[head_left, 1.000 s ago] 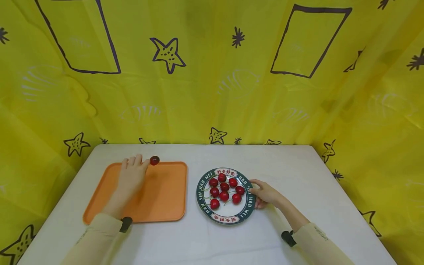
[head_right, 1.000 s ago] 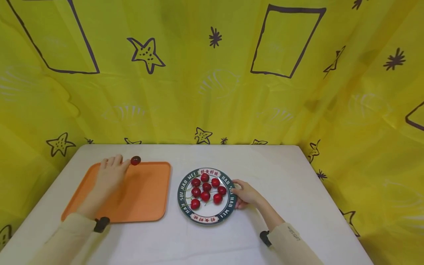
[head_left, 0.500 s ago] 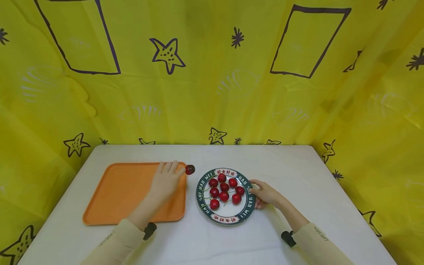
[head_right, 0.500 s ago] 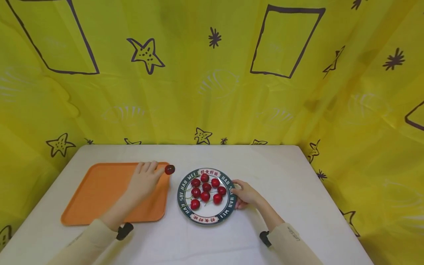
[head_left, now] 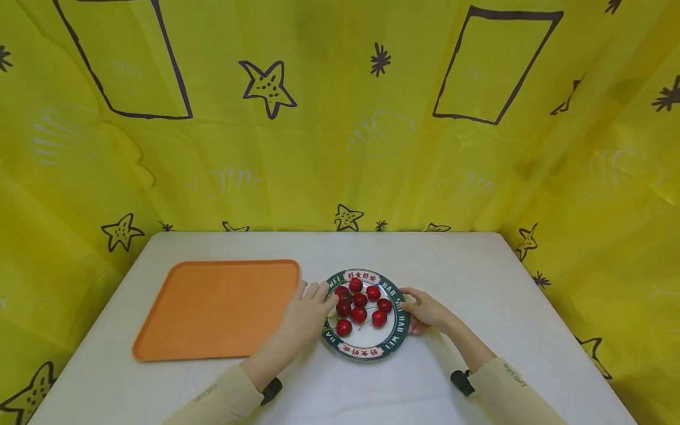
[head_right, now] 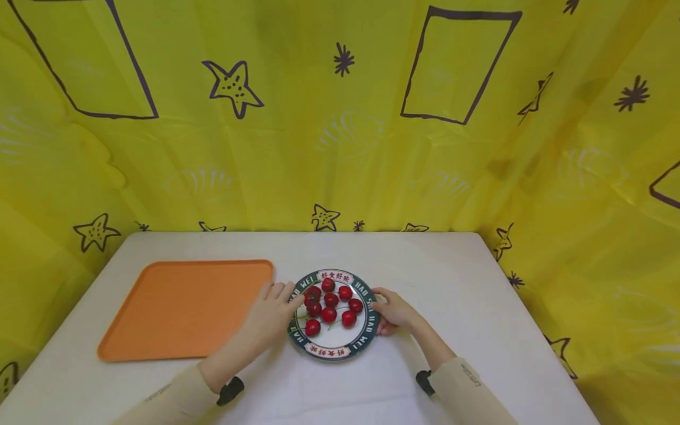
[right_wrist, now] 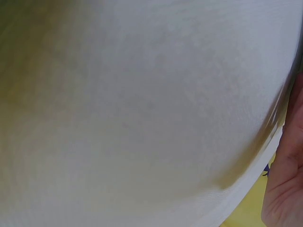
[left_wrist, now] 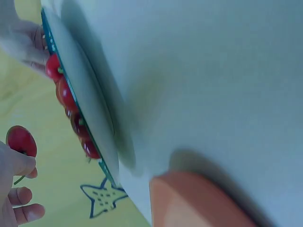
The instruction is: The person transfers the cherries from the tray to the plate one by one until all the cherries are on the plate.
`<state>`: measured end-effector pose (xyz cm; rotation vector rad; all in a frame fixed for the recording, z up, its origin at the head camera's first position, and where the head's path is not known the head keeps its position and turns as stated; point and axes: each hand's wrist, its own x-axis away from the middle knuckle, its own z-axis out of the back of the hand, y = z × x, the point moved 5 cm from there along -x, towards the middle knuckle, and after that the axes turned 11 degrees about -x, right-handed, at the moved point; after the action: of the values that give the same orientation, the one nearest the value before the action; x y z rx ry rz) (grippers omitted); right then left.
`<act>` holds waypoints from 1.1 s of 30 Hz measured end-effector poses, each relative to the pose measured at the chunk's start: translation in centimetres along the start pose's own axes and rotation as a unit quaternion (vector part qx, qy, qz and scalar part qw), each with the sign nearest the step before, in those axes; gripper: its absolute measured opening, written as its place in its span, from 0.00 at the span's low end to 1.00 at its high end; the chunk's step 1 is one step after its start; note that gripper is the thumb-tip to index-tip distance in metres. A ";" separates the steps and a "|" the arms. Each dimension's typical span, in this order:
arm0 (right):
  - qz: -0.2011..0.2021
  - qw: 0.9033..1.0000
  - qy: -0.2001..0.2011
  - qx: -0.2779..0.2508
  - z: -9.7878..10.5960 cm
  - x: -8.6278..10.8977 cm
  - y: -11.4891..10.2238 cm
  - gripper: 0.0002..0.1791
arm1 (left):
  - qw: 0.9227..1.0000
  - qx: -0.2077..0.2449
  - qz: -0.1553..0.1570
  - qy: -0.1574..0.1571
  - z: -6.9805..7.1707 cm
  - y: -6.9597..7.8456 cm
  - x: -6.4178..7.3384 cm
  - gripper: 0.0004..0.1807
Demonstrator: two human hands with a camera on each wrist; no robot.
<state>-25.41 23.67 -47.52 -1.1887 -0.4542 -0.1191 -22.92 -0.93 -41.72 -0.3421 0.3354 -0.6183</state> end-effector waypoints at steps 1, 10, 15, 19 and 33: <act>-0.001 1.000 0.000 0.001 0.0 0.0 0.0 0.25 | 1.000 0.003 -0.005 0.000 0.0 0.4 0.0 0.17; -0.010 1.000 0.002 0.000 0.0 0.0 0.1 0.25 | 0.999 0.017 -0.041 -0.014 -0.5 3.4 0.0 0.16; -0.007 1.000 -0.001 -0.003 0.0 0.0 0.1 0.25 | 0.998 -0.004 -0.059 -0.028 -1.0 5.0 0.1 0.17; 0.001 1.000 -0.006 -0.002 -0.1 0.1 0.0 0.25 | 0.996 -0.031 -0.070 -0.047 -1.1 5.9 0.2 0.20; 0.000 1.000 -0.004 0.001 0.0 0.0 0.0 0.25 | 0.993 -0.084 -0.070 -0.038 -1.4 6.9 0.6 0.22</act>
<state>-25.38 23.63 -47.47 -1.1867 -0.4617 -0.1143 -19.59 3.71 -45.88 -0.5521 0.2919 -0.7149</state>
